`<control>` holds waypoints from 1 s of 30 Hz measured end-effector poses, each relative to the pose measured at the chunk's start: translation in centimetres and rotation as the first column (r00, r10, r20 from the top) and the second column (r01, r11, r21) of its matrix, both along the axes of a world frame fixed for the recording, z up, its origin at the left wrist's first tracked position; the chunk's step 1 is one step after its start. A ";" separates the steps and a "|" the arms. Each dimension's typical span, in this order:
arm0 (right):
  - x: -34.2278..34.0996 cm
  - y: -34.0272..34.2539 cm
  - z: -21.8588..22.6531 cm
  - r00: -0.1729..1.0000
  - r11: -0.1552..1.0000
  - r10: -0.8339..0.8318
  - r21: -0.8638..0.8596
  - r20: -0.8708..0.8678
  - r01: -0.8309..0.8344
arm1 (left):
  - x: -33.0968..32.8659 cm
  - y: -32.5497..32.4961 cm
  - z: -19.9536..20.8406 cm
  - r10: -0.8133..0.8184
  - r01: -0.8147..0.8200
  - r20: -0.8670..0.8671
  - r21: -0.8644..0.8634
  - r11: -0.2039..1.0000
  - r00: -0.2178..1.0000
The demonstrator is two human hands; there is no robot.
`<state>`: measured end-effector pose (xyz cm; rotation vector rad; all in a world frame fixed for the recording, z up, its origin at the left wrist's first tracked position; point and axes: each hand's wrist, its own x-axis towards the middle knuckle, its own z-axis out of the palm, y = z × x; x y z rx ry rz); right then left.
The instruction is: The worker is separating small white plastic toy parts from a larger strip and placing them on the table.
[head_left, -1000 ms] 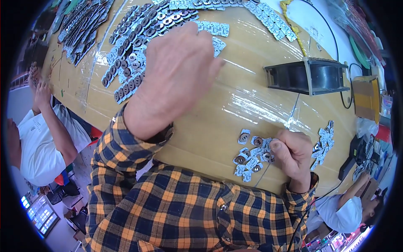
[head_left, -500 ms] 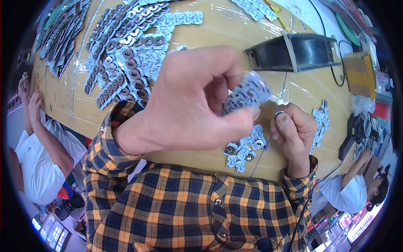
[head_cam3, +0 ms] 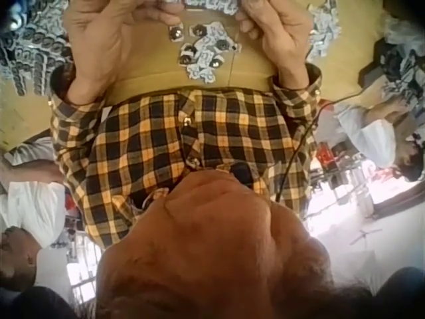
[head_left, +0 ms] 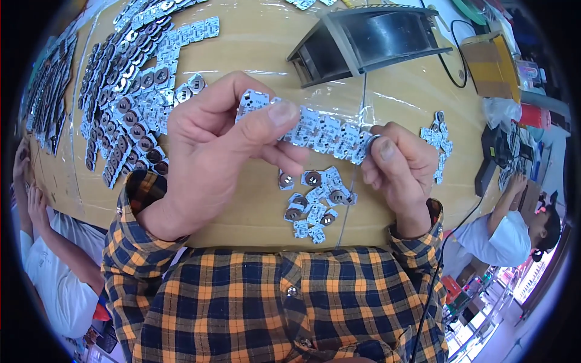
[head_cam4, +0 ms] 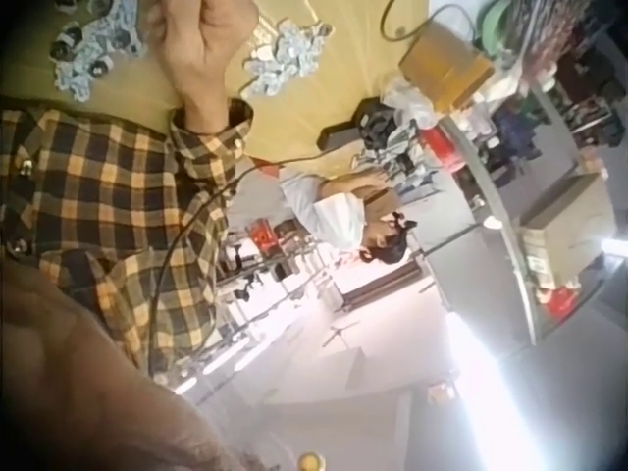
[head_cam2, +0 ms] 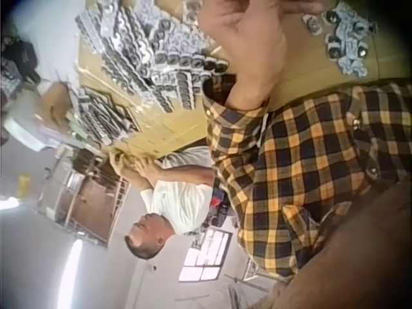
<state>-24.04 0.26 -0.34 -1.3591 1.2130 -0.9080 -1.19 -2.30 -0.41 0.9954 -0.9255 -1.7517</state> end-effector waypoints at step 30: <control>-0.3 -0.2 0.2 0.985 0.985 0.153 -0.070 -0.077 -0.158 | 1.6 -1.7 0.6 -0.064 0.539 0.694 -0.493 0.683 0.717</control>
